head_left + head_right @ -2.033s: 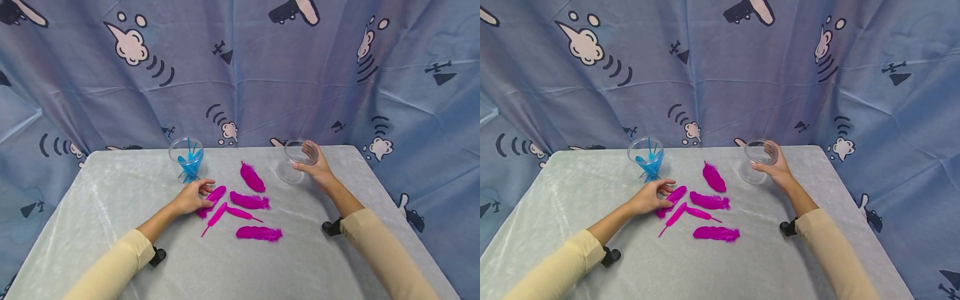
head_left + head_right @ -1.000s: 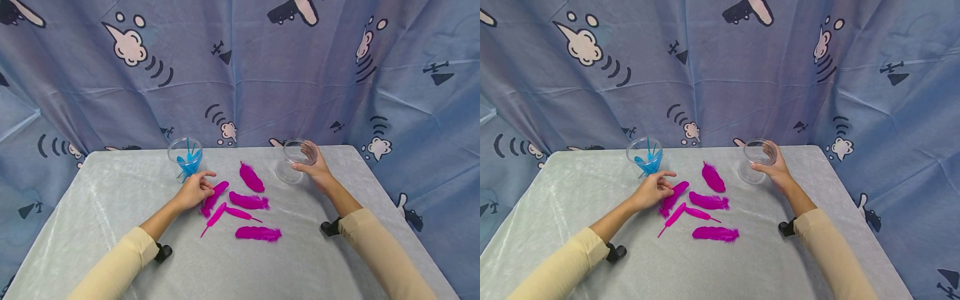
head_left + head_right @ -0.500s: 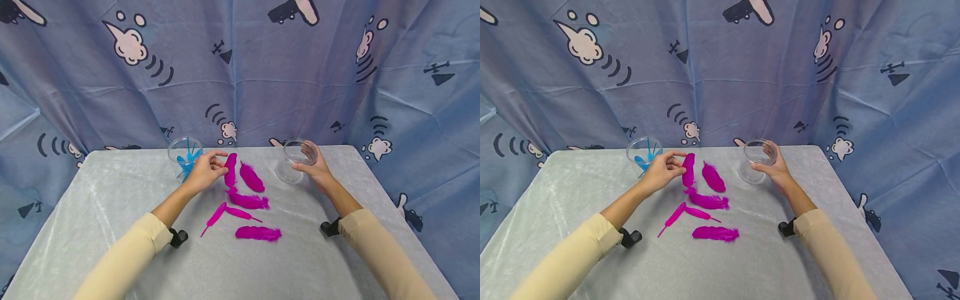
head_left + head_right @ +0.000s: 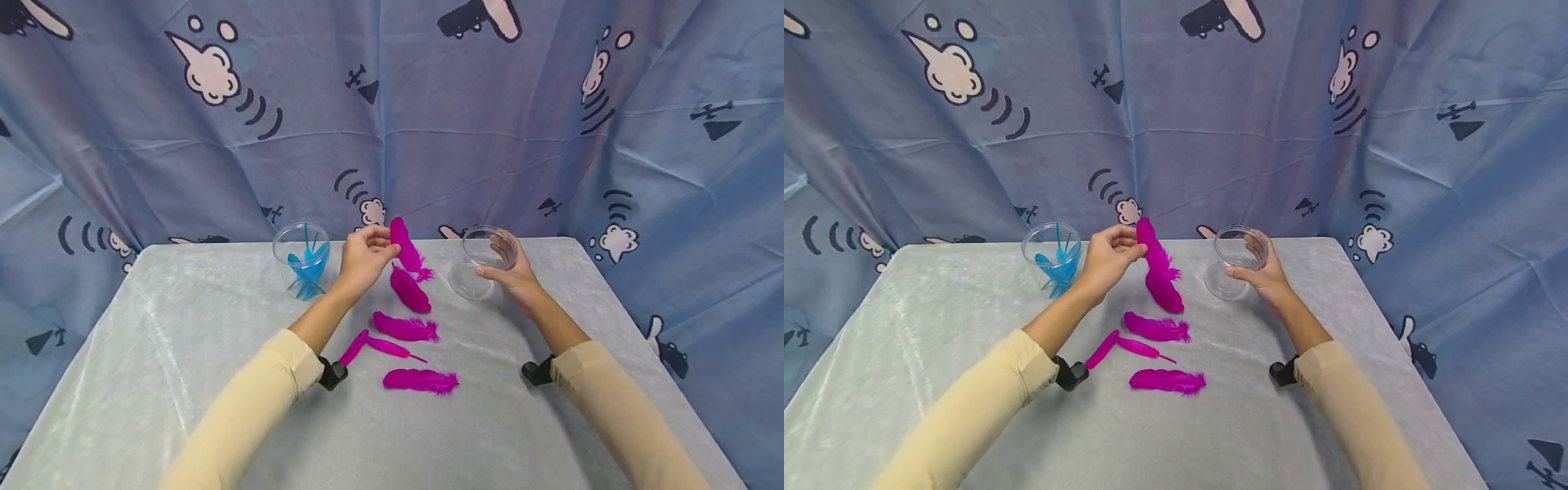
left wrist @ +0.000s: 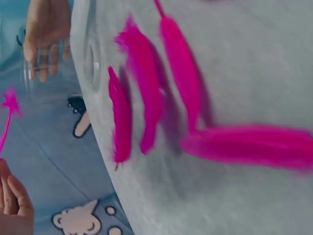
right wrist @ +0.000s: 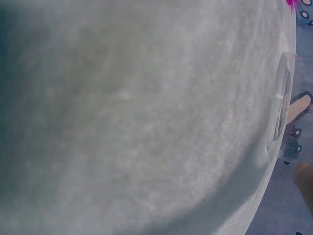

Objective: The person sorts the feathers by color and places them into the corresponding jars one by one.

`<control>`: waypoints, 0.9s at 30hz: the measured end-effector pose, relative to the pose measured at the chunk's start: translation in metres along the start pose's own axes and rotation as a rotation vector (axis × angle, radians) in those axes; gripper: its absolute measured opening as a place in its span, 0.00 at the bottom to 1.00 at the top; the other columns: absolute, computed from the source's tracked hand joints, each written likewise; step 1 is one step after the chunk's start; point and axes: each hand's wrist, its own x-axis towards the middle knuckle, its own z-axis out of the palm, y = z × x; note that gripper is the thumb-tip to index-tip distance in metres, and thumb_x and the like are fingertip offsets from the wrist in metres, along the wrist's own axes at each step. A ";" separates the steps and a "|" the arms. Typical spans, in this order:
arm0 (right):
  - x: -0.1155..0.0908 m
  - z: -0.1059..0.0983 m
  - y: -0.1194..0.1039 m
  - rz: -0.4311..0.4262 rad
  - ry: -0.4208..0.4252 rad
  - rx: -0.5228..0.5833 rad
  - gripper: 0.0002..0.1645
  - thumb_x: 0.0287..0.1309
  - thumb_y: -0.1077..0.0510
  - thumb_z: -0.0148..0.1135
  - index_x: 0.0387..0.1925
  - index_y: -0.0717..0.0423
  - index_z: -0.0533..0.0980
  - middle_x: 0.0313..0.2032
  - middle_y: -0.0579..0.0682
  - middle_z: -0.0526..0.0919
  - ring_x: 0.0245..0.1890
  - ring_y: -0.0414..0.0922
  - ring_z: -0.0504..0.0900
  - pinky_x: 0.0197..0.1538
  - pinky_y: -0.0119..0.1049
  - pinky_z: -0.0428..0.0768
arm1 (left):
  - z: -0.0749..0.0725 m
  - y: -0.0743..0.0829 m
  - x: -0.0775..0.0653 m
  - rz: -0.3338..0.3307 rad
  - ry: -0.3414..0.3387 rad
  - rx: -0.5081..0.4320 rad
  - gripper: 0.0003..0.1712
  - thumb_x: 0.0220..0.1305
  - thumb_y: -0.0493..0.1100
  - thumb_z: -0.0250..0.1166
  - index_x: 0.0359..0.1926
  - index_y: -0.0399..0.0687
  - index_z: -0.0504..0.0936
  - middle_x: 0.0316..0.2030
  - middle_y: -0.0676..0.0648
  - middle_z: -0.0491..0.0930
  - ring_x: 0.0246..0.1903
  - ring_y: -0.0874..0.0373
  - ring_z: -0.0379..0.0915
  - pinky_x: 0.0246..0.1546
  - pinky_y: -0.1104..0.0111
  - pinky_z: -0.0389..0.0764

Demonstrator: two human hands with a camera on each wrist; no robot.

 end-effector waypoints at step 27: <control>0.002 0.000 0.004 -0.021 0.002 0.064 0.57 0.55 0.74 0.66 0.77 0.52 0.44 0.76 0.58 0.50 0.76 0.54 0.46 0.76 0.51 0.41 | 0.078 0.022 0.016 -0.071 0.221 -0.358 0.08 0.61 0.31 0.69 0.40 0.29 0.83 0.30 0.39 0.85 0.29 0.51 0.86 0.38 0.65 0.85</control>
